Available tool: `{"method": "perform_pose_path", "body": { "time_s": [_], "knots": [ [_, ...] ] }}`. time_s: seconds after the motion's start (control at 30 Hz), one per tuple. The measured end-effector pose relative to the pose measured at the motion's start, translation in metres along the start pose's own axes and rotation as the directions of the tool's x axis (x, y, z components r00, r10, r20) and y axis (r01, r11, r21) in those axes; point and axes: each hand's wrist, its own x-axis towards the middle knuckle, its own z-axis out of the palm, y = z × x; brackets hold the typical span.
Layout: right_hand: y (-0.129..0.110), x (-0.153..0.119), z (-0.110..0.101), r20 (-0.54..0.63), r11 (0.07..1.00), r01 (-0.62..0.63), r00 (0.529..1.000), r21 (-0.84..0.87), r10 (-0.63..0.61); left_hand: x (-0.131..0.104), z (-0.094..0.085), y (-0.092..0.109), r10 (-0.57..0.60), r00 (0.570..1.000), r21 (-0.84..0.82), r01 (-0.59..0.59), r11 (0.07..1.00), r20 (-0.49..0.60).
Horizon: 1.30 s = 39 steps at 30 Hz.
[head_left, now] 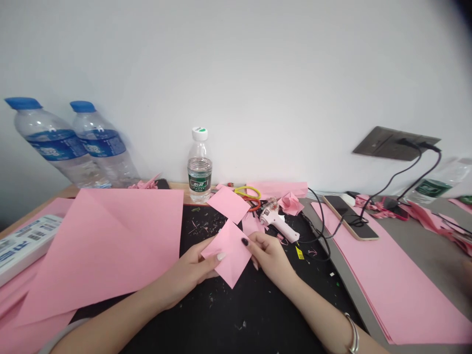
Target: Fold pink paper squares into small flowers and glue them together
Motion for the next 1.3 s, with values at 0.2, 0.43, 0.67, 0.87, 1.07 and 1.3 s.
{"method": "perform_pose_path", "body": {
  "time_s": [0.2,0.43,0.67,0.87,1.07,1.3],
  "knots": [
    [-0.010,-0.012,0.005,-0.114,0.787,0.260,0.916,-0.559,-0.384,0.000,0.005,-0.004,-0.019,1.000,-0.108,0.021,0.994,0.020],
    [-0.021,-0.020,0.013,0.182,0.810,0.327,0.945,-0.488,-0.272,-0.004,0.005,-0.005,-0.099,0.989,0.159,0.080,0.984,0.112],
    [-0.018,-0.015,0.007,0.230,0.934,0.243,0.955,-0.261,-0.185,-0.004,0.008,0.002,-0.077,0.979,0.248,0.028,0.968,0.191],
    [-0.016,-0.013,0.006,0.269,0.982,0.175,0.951,-0.068,-0.151,-0.003,0.008,0.001,-0.087,0.972,0.174,0.049,0.984,0.217],
    [-0.015,-0.012,0.004,0.294,0.983,0.181,0.942,-0.028,-0.165,-0.002,0.005,-0.002,-0.095,0.973,0.133,0.067,0.989,0.210],
    [-0.015,-0.012,0.002,0.200,0.933,0.333,0.931,-0.134,-0.304,-0.001,0.004,-0.006,-0.057,0.991,0.037,0.053,0.998,0.118]
  ]
}}
